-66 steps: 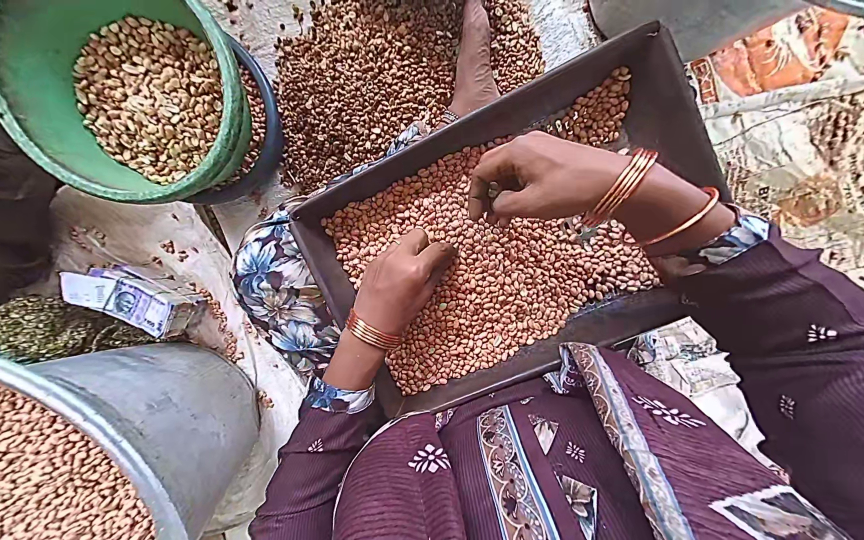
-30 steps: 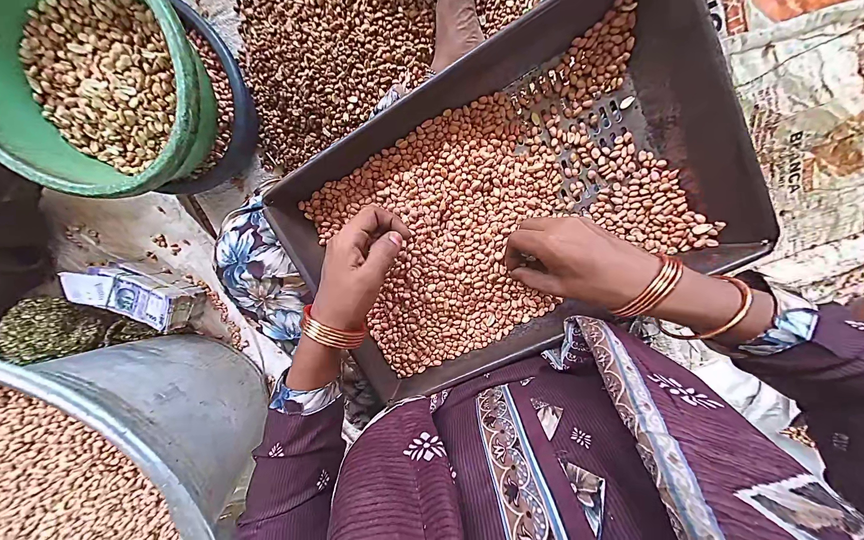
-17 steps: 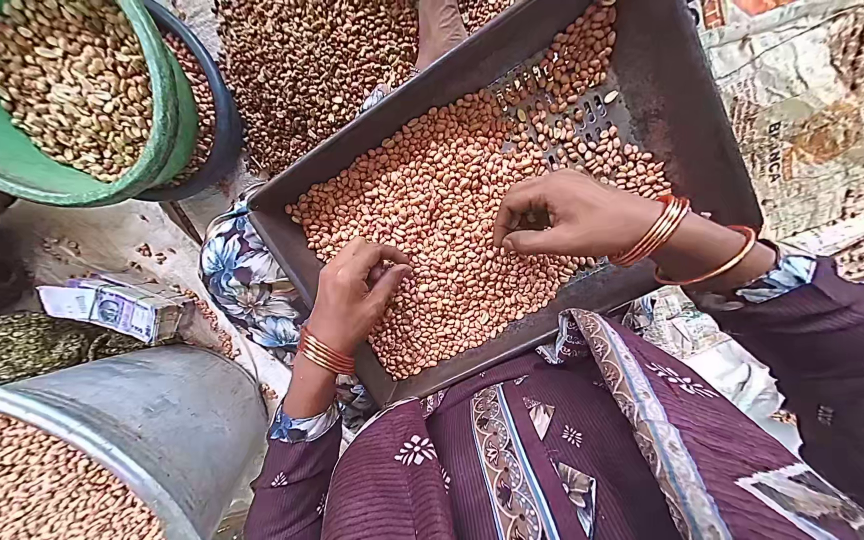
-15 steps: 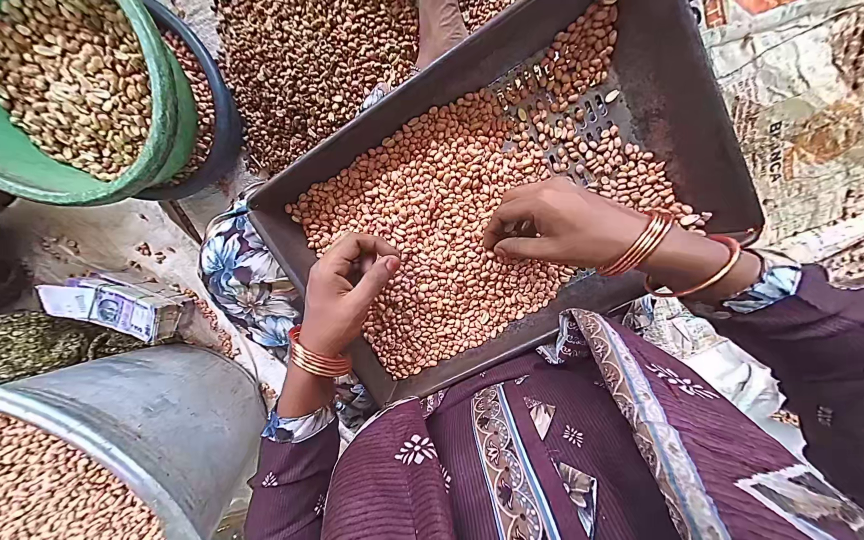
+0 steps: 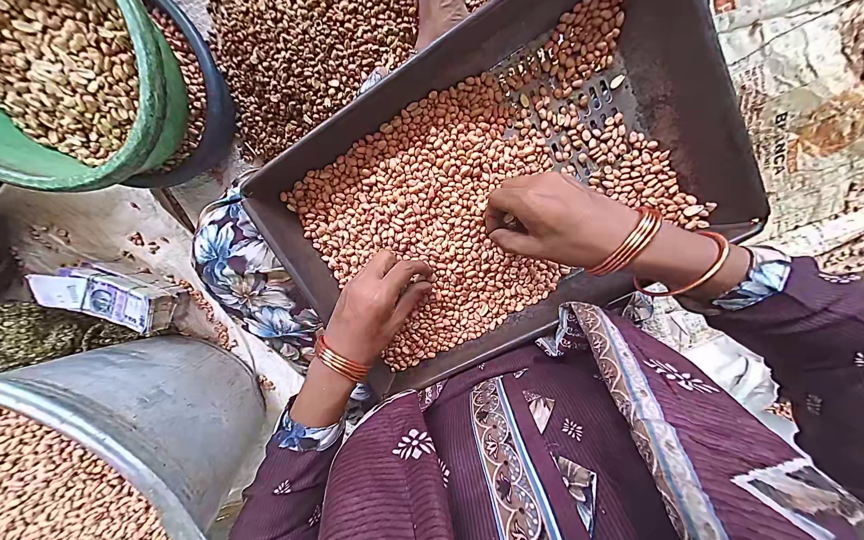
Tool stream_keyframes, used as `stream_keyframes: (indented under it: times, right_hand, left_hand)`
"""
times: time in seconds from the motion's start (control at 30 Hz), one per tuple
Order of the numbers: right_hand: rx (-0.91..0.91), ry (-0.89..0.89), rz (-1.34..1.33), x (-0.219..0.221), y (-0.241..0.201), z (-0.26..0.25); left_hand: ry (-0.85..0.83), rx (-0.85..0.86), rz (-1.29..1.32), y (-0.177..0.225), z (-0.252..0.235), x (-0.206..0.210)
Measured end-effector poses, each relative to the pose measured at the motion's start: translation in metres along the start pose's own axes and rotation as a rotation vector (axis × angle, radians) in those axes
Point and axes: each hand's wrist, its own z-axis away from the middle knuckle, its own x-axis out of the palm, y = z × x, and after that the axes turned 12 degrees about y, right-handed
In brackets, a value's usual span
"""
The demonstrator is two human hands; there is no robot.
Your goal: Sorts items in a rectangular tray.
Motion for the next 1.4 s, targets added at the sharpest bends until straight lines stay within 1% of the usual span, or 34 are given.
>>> stream_keyframes:
  times: [0.07, 0.13, 0.2, 0.27, 0.3, 0.37, 0.43, 0.5, 0.53, 0.57, 0.6, 0.67, 0.7, 0.73, 0.8, 0.87, 0.97, 1.03, 1.07, 1.13, 1.2, 1.23, 1.27, 1.3, 1.33, 1.4]
  right_hand:
    - [0.067, -0.059, 0.011, -0.011, -0.002, -0.003]
    - [0.063, -0.046, 0.042, -0.019, -0.003, -0.003]
    - [-0.018, 0.045, 0.084, -0.023, -0.008, 0.0]
    - [-0.127, 0.163, 0.081, -0.025, -0.022, 0.003]
    - [-0.186, 0.223, 0.052, -0.025, -0.034, 0.005]
    - [-0.3, 0.324, -0.044, -0.023, -0.057, 0.007]
    - [-0.358, 0.358, -0.085, -0.02, -0.074, 0.006]
    - [-0.34, 0.38, -0.011, -0.015, -0.076, 0.006]
    - [-0.326, 0.375, 0.039, -0.01, -0.073, 0.007]
    - [-0.316, 0.341, 0.077, -0.004, -0.068, 0.009]
    - [-0.322, 0.269, 0.097, 0.002, -0.063, 0.013]
    - [-0.362, 0.073, 0.09, 0.017, -0.053, 0.023]
    - [-0.377, -0.009, 0.088, 0.025, -0.05, 0.028]
    - [-0.385, -0.052, 0.095, 0.032, -0.047, 0.032]
    - [-0.395, -0.048, 0.1, 0.041, -0.045, 0.036]
    - [-0.395, -0.041, 0.111, 0.042, -0.045, 0.035]
    - [-0.396, -0.047, 0.148, 0.042, -0.046, 0.032]
    - [-0.399, -0.077, 0.161, 0.041, -0.047, 0.03]
    - [-0.403, -0.096, 0.159, 0.041, -0.048, 0.029]
    - [-0.412, -0.123, 0.155, 0.038, -0.049, 0.029]
    - [-0.411, -0.117, 0.162, 0.038, -0.049, 0.03]
    - [-0.412, -0.107, 0.165, 0.041, -0.049, 0.031]
    - [-0.413, -0.096, 0.166, 0.043, -0.048, 0.032]
    - [-0.415, -0.089, 0.153, 0.045, -0.047, 0.032]
    - [-0.407, -0.109, 0.133, 0.045, -0.047, 0.032]
    - [-0.373, -0.14, 0.084, 0.038, -0.047, 0.027]
  left_hand:
    - [0.026, 0.006, 0.005, -0.004, -0.002, -0.001]
    - [0.079, -0.039, 0.066, -0.009, -0.006, -0.003]
    - [0.146, -0.168, 0.221, -0.009, -0.013, -0.004]
    - [0.182, -0.367, 0.503, 0.0, -0.02, -0.004]
    - [0.171, -0.464, 0.652, 0.006, -0.025, -0.003]
    - [0.086, -0.639, 0.922, 0.021, -0.033, -0.003]
    - [-0.026, -0.797, 1.137, 0.032, -0.039, -0.005]
    - [-0.113, -0.838, 1.245, 0.033, -0.037, -0.01]
    - [-0.116, -0.825, 1.207, 0.032, -0.034, -0.014]
    - [-0.069, -0.8, 1.107, 0.031, -0.03, -0.018]
    - [-0.007, -0.746, 0.943, 0.029, -0.026, -0.022]
    - [0.098, -0.584, 0.442, 0.02, -0.017, -0.027]
    - [0.107, -0.497, 0.214, 0.015, -0.013, -0.03]
    - [0.12, -0.427, 0.064, 0.011, -0.009, -0.029]
    - [0.126, -0.321, -0.077, 0.005, -0.005, -0.024]
    - [0.106, -0.226, -0.141, 0.005, -0.005, -0.017]
    - [0.073, -0.139, -0.186, 0.006, -0.008, -0.007]
    - [0.059, -0.133, -0.193, 0.005, -0.01, -0.006]
    - [0.067, -0.156, -0.163, 0.004, -0.01, -0.007]
    - [0.11, -0.295, 0.024, 0.002, -0.008, -0.014]
    - [0.15, -0.501, 0.41, 0.002, -0.004, -0.024]
    - [0.16, -0.566, 0.601, 0.001, -0.002, -0.026]
    - [0.149, -0.595, 0.693, 0.001, -0.001, -0.028]
    - [0.144, -0.588, 0.657, 0.002, 0.0, -0.028]
    - [0.137, -0.547, 0.515, 0.003, 0.001, -0.027]
    - [0.083, -0.393, 0.174, 0.006, 0.0, -0.023]
